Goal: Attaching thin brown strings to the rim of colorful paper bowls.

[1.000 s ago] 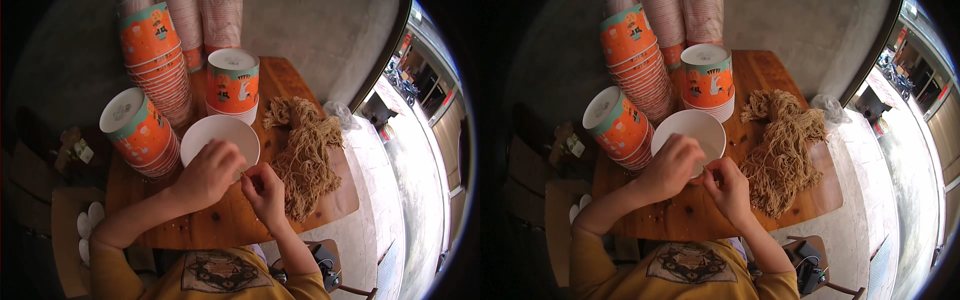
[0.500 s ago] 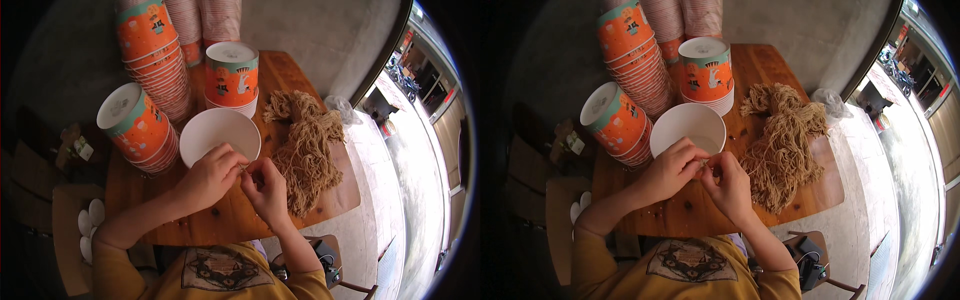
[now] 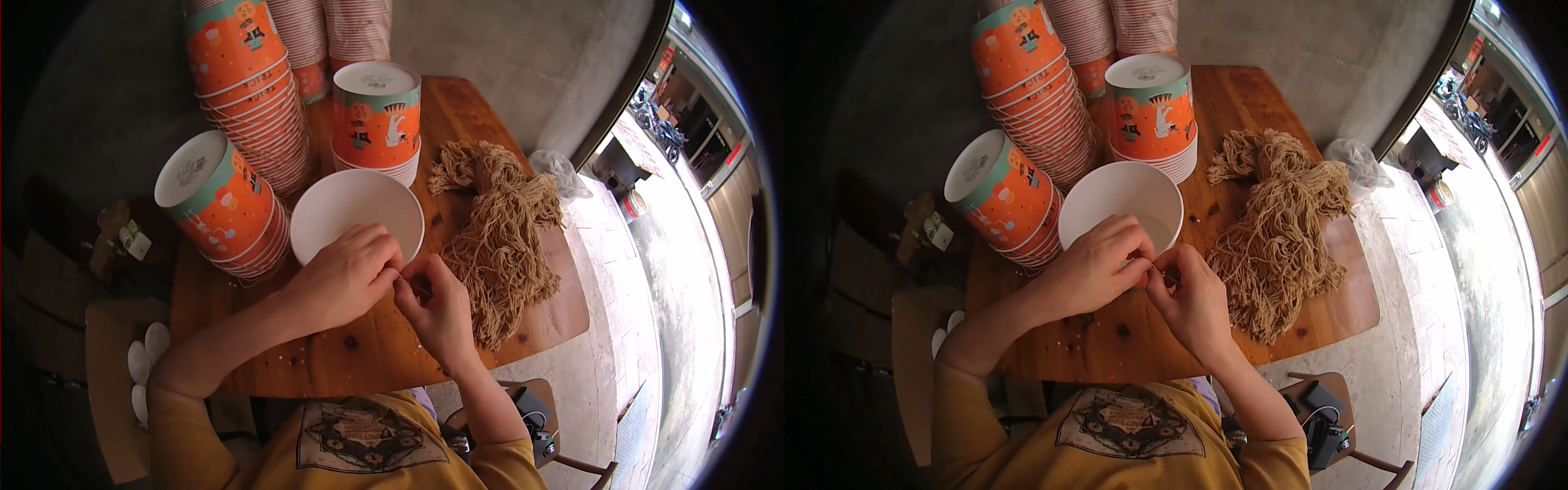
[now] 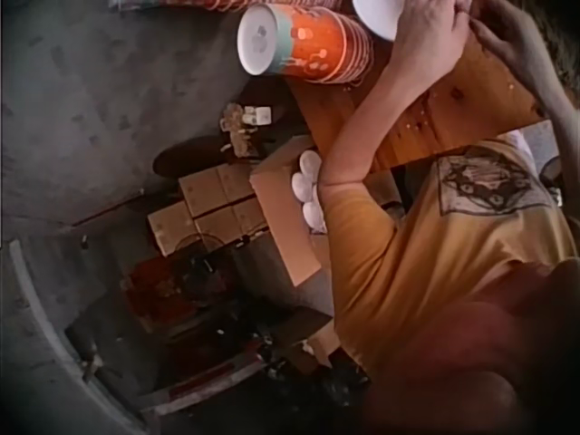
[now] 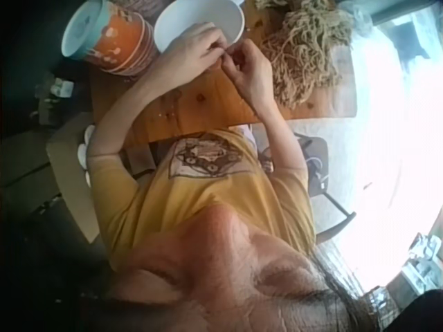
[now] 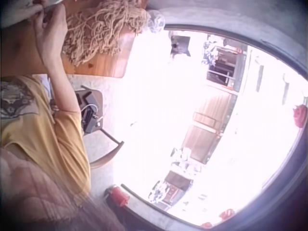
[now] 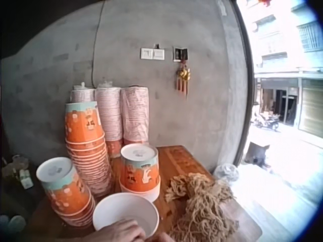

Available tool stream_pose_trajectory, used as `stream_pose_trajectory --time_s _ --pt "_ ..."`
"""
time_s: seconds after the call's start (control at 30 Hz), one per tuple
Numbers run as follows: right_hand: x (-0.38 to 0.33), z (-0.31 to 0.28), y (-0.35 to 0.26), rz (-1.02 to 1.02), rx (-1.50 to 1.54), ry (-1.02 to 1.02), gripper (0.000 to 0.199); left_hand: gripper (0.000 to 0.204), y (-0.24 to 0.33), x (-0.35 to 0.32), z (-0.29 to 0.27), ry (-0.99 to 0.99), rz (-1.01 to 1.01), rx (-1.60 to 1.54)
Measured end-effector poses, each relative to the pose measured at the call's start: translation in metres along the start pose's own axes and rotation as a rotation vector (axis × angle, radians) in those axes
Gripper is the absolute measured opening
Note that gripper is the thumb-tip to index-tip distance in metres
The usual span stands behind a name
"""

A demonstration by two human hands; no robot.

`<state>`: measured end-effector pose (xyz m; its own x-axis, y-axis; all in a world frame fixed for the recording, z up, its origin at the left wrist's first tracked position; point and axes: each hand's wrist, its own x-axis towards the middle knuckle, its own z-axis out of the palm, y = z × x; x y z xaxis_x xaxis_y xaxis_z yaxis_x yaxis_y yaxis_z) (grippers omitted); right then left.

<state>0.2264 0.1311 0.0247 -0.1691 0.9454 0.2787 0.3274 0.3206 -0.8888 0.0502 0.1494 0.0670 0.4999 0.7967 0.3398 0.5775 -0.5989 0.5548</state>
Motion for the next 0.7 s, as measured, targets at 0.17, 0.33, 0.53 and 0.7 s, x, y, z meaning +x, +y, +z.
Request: stream_pose_trajectory --time_s 0.17,0.33,0.53,0.7 --pt "0.001 -0.003 -0.002 -0.005 -0.036 -0.026 0.018 0.017 0.0 0.0 0.003 0.007 0.202 0.266" --pt "0.002 -0.002 -0.004 -0.085 -0.082 -0.012 0.018 0.022 0.0 -0.006 0.007 0.102 0.466 0.623" --pt "0.001 0.003 0.001 -0.014 -0.03 -0.01 0.018 0.022 -0.002 -0.009 0.005 0.237 0.056 0.051" --pt "0.002 0.004 0.001 -0.023 -0.021 0.005 0.016 0.032 0.007 -0.013 0.001 0.169 0.074 0.101"
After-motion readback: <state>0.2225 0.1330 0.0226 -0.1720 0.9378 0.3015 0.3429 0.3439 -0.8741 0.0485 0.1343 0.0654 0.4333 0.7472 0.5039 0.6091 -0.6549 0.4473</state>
